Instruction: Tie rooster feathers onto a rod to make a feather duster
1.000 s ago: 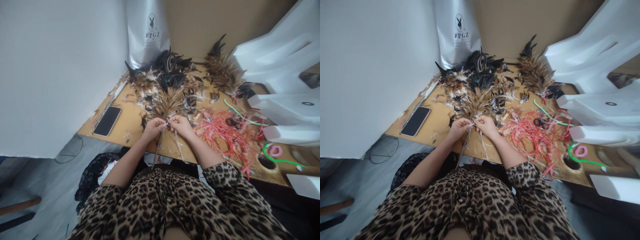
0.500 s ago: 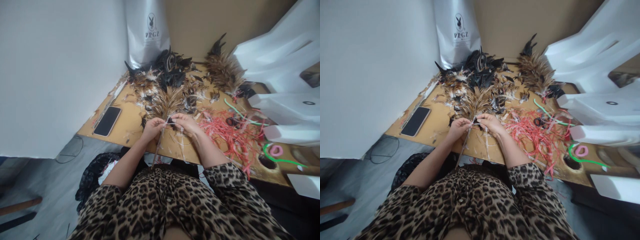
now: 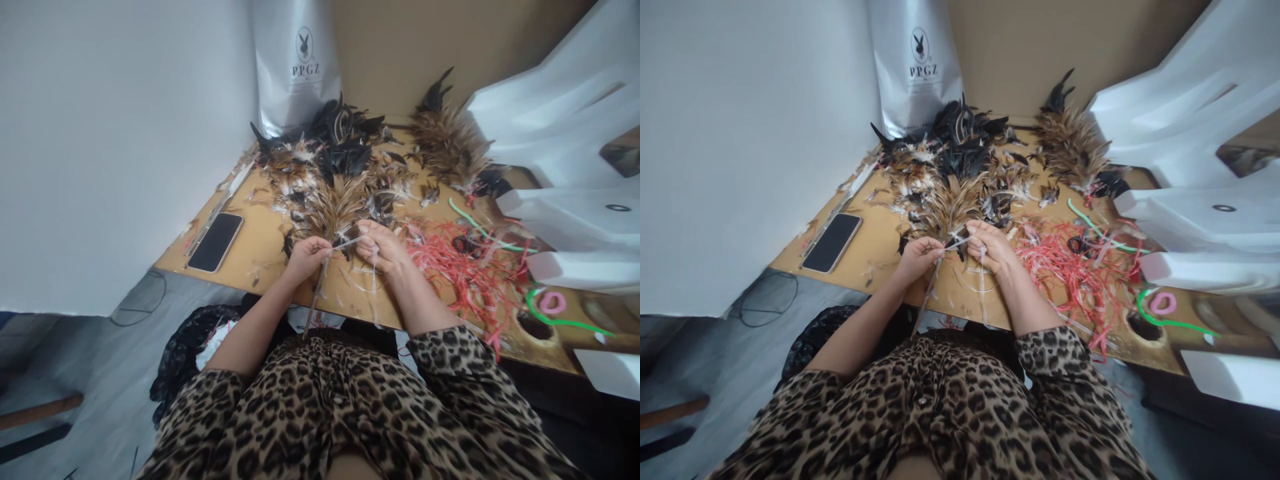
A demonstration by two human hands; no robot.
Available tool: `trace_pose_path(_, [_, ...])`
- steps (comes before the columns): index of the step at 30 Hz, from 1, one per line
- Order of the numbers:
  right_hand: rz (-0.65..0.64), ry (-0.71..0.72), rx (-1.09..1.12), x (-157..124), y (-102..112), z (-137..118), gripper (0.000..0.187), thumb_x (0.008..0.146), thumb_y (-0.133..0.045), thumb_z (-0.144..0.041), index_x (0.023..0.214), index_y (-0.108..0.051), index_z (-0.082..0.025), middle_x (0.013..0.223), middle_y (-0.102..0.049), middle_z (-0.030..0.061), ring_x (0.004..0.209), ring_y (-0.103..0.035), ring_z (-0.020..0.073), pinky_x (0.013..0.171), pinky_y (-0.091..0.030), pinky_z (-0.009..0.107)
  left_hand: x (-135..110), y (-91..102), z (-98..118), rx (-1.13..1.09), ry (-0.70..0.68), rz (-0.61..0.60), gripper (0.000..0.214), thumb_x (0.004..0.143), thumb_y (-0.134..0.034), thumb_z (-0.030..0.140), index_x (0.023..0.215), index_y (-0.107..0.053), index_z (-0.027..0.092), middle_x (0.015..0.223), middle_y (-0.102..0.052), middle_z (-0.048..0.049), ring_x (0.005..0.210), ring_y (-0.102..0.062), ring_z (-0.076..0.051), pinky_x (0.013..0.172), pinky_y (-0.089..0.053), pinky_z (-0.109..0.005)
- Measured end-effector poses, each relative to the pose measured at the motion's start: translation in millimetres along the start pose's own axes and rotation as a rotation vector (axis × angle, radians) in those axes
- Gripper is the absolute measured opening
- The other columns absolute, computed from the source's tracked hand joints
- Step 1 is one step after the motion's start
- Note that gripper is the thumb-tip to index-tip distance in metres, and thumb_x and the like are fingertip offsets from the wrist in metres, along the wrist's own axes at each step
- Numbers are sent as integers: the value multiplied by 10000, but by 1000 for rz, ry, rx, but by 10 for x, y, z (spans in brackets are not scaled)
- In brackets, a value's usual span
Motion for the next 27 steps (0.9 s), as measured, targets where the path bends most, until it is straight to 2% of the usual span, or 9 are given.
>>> trace_pose_path(7, [83, 64, -189, -44, 2, -76, 273, 689, -684, -369, 858, -531, -219, 439, -251, -120, 379, -185, 46, 412, -178, 197, -11, -4, 1, 65, -2, 8, 170, 705, -679, 297, 749, -611, 148, 644, -638, -6, 579, -560, -94, 578, -439, -223])
trace_pose_path(9, [48, 39, -309, -83, 38, -132, 310, 662, -707, -382, 871, -578, -193, 425, -315, -111, 379, -234, 43, 414, -198, 198, -17, -3, 9, 78, -4, 13, 162, 706, -676, 291, 744, -614, 146, 646, -642, -10, 581, -563, -95, 588, -443, -226])
trace_pose_path(11, [2, -11, -482, -125, 78, -191, 334, 629, -738, -387, 841, -634, -151, 453, -448, -68, 403, -338, 47, 421, -239, 199, -23, -5, 12, 94, -13, 14, 160, 709, -675, 289, 742, -619, 143, 654, -648, -16, 592, -571, -99, 604, -449, -231])
trace_pose_path(14, [28, -83, -736, -152, 107, -234, 349, 650, -724, -443, 769, -678, -118, 547, -583, 0, 445, -446, 65, 427, -289, 201, -27, -5, -5, 139, -34, 21, 168, 709, -683, 297, 752, -628, 144, 661, -644, -13, 600, -567, -100, 595, -445, -226])
trace_pose_path(17, [41, -112, -886, -100, 5, -148, 353, 720, -666, -468, 690, -669, -116, 531, -592, 12, 408, -439, 58, 404, -290, 194, -32, -6, -26, 182, -66, 48, 175, 713, -685, 303, 772, -634, 147, 651, -627, -1, 580, -541, -94, 568, -426, -217])
trace_pose_path(21, [-12, -136, -931, 31, -180, 104, 388, 774, -623, -452, 568, -593, -124, 507, -596, 21, 370, -440, 47, 394, -316, 181, -73, -35, 41, 255, -154, 80, 137, 735, -661, 283, 782, -639, 157, 704, -651, -13, 626, -566, -107, 625, -445, -234])
trace_pose_path(27, [81, -134, -958, 136, -107, 287, 467, 764, -601, -525, 500, -518, -149, 366, -482, -24, 292, -338, 32, 330, -233, 174, -194, -127, 241, 489, -299, 102, 63, 771, -613, 241, 770, -652, 192, 736, -673, -31, 675, -593, -144, 695, -460, -277])
Point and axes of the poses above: each hand's wrist, its own x-axis towards the middle knuckle, its own y-axis out of the back of the hand, z = x × y, the point moved 4 cm from there along x, towards the middle knuckle
